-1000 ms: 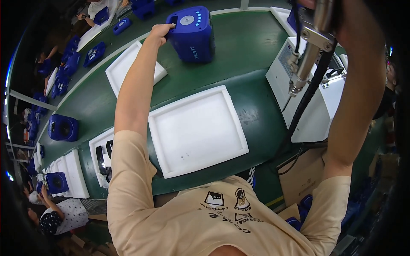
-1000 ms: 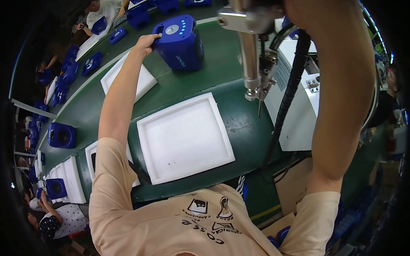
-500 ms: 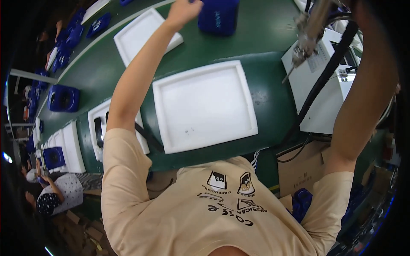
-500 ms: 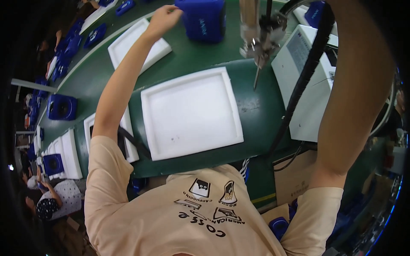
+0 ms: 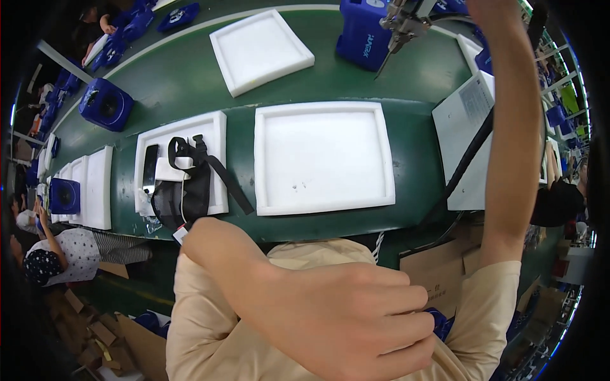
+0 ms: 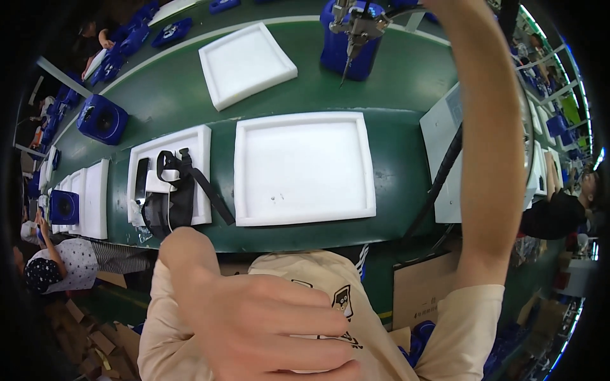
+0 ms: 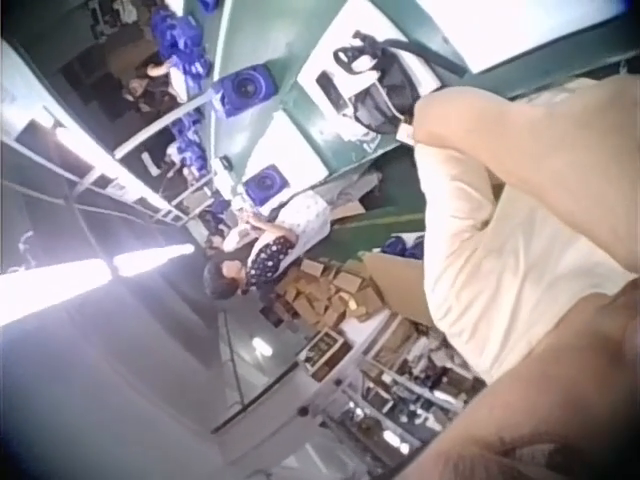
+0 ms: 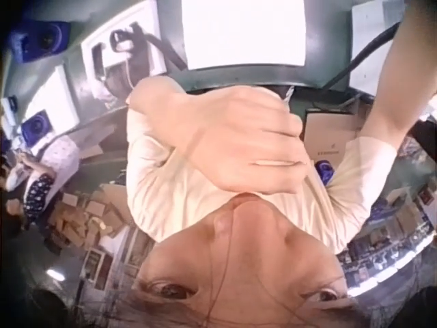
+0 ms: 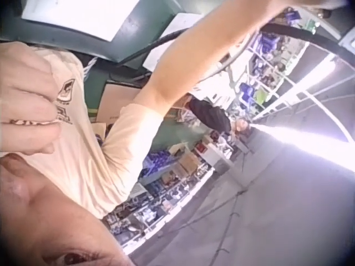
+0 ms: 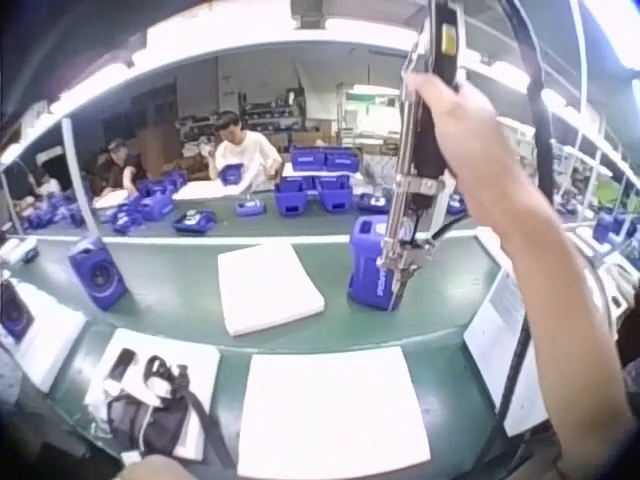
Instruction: The person assembles blue electronic components on a production line using a pneumatic screwdriver.
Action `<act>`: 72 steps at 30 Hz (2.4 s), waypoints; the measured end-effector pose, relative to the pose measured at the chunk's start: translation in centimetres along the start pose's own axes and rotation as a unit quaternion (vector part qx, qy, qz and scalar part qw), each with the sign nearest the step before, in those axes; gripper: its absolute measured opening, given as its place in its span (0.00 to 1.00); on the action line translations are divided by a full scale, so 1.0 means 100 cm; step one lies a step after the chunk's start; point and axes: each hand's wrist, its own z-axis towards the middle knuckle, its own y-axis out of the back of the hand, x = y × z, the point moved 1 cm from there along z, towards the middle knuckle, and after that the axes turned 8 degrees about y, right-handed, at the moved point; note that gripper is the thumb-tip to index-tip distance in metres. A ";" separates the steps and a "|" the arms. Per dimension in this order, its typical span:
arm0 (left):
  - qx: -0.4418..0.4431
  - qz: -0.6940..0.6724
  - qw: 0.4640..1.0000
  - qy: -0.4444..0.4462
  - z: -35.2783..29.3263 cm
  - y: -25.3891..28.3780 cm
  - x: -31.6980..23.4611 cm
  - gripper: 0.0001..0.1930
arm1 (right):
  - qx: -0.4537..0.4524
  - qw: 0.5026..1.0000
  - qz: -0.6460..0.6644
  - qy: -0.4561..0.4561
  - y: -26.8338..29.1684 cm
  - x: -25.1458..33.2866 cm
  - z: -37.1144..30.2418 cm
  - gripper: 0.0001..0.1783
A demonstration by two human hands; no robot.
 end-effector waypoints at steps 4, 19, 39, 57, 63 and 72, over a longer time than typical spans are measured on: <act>-0.212 -0.110 0.963 0.123 -0.010 -0.021 -0.023 0.07 | -0.057 0.996 0.010 -0.064 -0.023 0.003 -0.011 0.14; -0.513 -0.091 0.705 0.482 -0.205 0.065 0.220 0.18 | 0.178 0.956 -0.164 -0.166 0.038 -0.078 -0.383 0.15; -0.231 0.424 0.789 0.381 -0.217 -0.006 0.331 0.07 | 0.303 0.893 -0.315 -0.108 0.054 -0.065 -0.487 0.23; -0.166 0.184 0.845 0.474 -0.231 0.035 0.305 0.12 | 0.245 0.881 -0.403 -0.032 0.038 -0.075 -0.507 0.23; -0.440 0.034 0.764 0.471 -0.279 0.197 0.268 0.30 | 0.245 0.870 -0.429 -0.005 0.036 -0.077 -0.511 0.22; -0.835 0.118 0.374 0.387 -0.371 0.459 0.203 0.61 | 0.271 0.855 -0.442 0.011 0.030 -0.080 -0.513 0.23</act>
